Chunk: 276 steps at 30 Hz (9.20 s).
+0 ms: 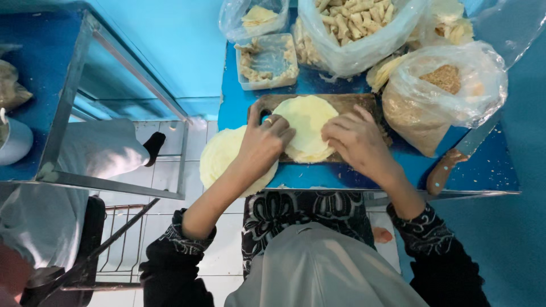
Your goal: The person cuts round dough wrappers in half with a knife on a cutting board, then folds each piece around a filling and stacks the folded pastries on the table. They work through a pile of wrappers one at a time, setting finished pieces beside the board.
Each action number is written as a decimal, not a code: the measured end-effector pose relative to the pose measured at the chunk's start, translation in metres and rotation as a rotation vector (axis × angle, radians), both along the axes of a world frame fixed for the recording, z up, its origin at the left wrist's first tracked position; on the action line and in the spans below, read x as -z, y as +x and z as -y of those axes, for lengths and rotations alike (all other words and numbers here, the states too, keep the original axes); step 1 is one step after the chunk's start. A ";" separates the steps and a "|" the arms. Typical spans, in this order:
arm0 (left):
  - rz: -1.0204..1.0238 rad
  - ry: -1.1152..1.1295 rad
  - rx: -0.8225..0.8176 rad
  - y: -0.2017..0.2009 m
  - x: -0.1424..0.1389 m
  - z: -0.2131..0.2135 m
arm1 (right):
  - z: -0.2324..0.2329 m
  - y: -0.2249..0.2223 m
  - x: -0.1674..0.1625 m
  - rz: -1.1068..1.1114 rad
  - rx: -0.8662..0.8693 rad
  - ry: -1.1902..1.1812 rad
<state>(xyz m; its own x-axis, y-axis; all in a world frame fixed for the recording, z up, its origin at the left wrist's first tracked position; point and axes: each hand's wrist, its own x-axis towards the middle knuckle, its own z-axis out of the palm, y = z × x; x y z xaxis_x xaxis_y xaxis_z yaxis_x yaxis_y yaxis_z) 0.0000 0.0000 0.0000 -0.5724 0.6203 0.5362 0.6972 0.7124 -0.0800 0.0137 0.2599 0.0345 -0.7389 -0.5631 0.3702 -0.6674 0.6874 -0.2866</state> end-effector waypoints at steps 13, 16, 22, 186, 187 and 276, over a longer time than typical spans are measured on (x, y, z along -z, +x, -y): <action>0.264 0.183 0.093 0.031 0.003 0.012 | -0.013 0.019 0.012 -0.102 0.114 -0.156; 0.206 0.339 -0.005 0.051 0.002 0.046 | 0.011 0.028 0.004 -0.109 0.082 -0.314; 0.154 1.335 -0.419 0.117 0.041 0.081 | 0.104 0.043 0.015 -0.021 -0.398 -0.228; -0.126 0.350 -0.354 0.164 0.097 0.055 | 0.164 0.015 0.037 0.440 -0.335 -0.245; -0.100 0.325 -0.341 0.164 0.096 0.057 | 0.164 0.014 0.040 0.467 -0.303 -0.266; 0.127 0.044 -0.023 0.077 0.052 -0.005 | -0.093 0.195 0.030 -0.484 0.992 -0.679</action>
<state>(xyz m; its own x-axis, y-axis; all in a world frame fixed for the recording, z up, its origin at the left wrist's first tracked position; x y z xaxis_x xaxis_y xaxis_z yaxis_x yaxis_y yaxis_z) 0.0767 0.0046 -0.0517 -0.6514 0.5836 0.4848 0.6830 0.7294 0.0395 0.2091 0.3524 0.0048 -0.4416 0.5497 0.7091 -0.0928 0.7581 -0.6455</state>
